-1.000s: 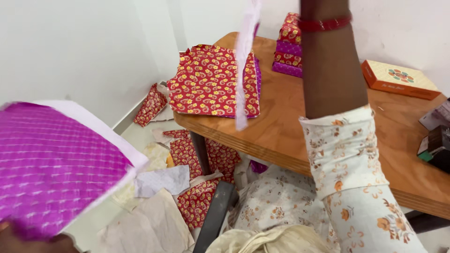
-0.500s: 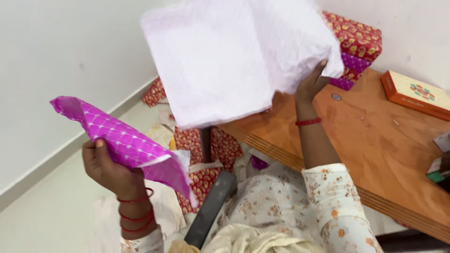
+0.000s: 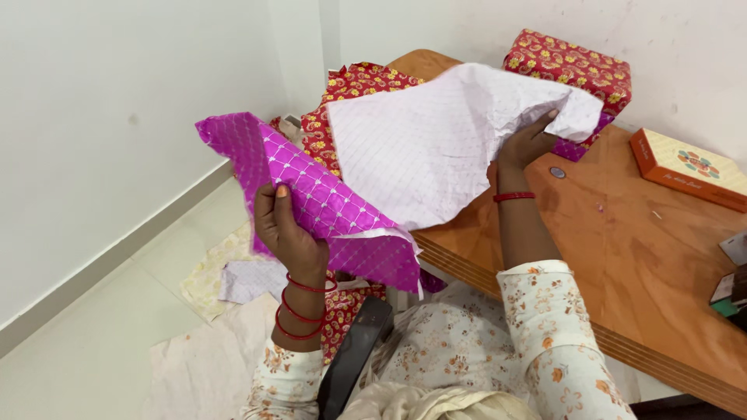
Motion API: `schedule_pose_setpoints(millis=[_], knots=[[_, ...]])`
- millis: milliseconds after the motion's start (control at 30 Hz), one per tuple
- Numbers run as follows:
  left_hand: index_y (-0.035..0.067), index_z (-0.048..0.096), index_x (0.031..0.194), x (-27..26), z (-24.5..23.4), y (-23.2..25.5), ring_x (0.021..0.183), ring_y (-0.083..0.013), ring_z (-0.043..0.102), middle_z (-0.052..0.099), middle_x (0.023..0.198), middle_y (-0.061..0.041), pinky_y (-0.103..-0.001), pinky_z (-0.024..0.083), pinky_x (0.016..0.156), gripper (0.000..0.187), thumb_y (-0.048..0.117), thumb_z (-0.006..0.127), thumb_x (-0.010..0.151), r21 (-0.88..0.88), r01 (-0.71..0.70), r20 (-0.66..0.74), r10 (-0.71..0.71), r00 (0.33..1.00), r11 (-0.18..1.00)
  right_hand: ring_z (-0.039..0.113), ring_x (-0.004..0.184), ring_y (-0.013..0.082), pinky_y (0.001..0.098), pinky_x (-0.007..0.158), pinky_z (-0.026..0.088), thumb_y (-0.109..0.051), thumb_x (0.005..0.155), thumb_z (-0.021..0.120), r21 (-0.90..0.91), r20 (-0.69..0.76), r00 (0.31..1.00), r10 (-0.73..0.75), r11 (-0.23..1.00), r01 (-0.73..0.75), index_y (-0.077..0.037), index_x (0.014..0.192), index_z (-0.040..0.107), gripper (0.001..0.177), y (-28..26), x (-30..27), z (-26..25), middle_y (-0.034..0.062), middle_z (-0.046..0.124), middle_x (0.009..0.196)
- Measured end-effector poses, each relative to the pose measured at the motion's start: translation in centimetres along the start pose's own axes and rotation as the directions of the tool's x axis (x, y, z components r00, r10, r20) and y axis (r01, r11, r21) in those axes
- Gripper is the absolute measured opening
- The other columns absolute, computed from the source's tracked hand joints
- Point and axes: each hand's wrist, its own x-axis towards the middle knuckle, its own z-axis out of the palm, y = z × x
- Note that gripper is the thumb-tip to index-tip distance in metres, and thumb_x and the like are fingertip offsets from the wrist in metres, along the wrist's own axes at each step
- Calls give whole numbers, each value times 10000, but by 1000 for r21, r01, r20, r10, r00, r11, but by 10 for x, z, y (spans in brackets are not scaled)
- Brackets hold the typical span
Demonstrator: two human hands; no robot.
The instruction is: The person wraps a rectangular box with red patterned paper, folds the edges, and secures the package with tape. They then place the wrapped box aside and begin wrapping a second box with white patterned paper.
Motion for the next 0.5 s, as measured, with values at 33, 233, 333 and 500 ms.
schedule_pose_setpoints(millis=[33,233,333,500], knots=[[41,627,1031,-2,1,2,853,-59,599,657,956,3,-247,525,781,81,92,588,1081,-31,33,7,-33,999,999,454,1428,328,514,1172,364,-316,992,650,-46,32,999,-39,998,41,-132,1459,541,513,-1,-3,-6,105,485,1561],[44,609,1032,-10,-3,12,858,-87,641,669,955,-20,-263,555,789,90,107,564,1078,-85,112,21,-110,994,990,443,1437,364,558,1156,355,-296,948,695,0,672,534,-513,721,693,-193,1448,580,523,-28,-62,-8,95,483,1573],[41,612,1035,-14,-9,12,850,-85,638,666,946,-21,-257,549,782,84,99,561,1068,-83,141,-13,-143,990,986,437,1442,383,580,1148,351,-286,926,718,191,918,53,-393,556,809,-223,1442,599,533,-50,-113,5,90,481,1580],[32,613,1030,-17,-16,13,843,-77,618,656,939,-21,-243,524,772,93,83,568,1093,-60,150,20,-149,989,987,408,1396,403,634,1100,277,-427,826,814,156,981,-191,-33,722,675,-217,1443,599,686,-83,-148,2,107,473,1563]])
